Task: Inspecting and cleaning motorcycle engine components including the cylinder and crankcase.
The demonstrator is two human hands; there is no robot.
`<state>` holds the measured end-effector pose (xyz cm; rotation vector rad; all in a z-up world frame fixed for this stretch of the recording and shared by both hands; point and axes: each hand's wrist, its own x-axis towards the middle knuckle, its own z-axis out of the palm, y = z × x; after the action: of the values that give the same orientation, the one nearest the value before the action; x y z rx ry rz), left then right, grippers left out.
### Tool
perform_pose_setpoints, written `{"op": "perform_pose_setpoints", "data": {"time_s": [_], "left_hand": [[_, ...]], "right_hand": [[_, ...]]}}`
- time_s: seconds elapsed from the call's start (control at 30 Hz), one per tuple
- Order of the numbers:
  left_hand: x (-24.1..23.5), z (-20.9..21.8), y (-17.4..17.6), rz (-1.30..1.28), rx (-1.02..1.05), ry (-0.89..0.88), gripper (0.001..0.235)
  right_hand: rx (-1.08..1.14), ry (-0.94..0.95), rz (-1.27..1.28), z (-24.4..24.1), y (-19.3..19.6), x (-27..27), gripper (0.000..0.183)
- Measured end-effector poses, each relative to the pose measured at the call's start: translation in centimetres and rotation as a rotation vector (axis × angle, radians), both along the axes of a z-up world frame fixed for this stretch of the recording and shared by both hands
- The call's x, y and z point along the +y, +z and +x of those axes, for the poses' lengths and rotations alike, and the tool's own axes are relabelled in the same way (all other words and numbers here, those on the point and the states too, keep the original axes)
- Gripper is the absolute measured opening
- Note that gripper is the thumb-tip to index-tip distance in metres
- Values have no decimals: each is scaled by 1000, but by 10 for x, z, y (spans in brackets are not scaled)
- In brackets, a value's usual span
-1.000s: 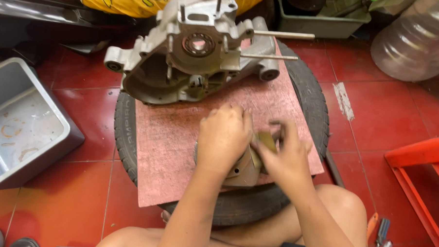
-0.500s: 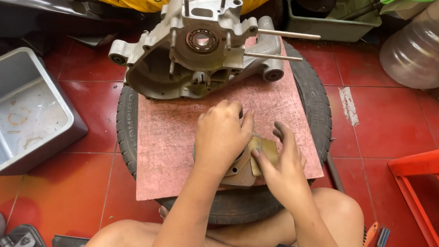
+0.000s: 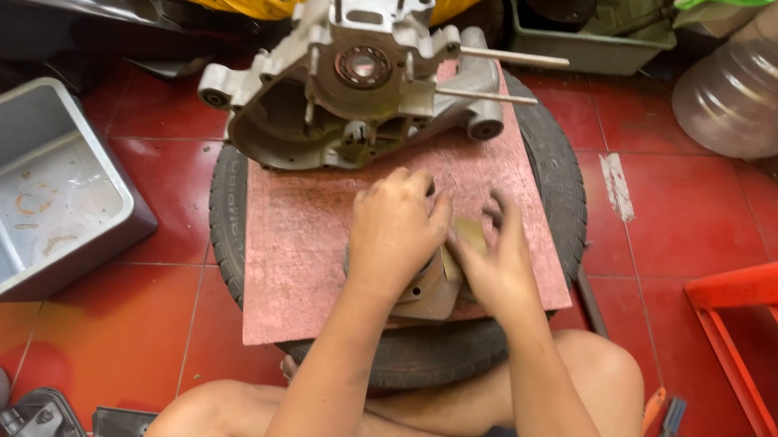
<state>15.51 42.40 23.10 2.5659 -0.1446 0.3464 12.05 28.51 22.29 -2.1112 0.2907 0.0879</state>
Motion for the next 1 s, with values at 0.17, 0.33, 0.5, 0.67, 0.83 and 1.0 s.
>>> {"op": "perform_pose_setpoints", "data": {"time_s": [0.17, 0.33, 0.5, 0.67, 0.83, 1.0], "left_hand": [[-1, 3, -7, 11, -9, 18, 25], [-1, 3, -5, -5, 9, -18, 24], [-1, 2, -4, 7, 5, -25, 24], [-3, 2, -6, 3, -53, -4, 22], [-3, 0, -11, 12, -106, 32, 21], [-4, 0, -11, -7, -87, 0, 19]], "right_hand": [[46, 39, 17, -11, 12, 5, 75], [61, 15, 19, -12, -10, -2, 80], [-19, 53, 49, -3, 10, 4, 74], [35, 13, 72, -27, -9, -7, 80], [21, 17, 216, -1, -4, 2, 86], [-9, -28, 242, -44, -16, -1, 78]]}}
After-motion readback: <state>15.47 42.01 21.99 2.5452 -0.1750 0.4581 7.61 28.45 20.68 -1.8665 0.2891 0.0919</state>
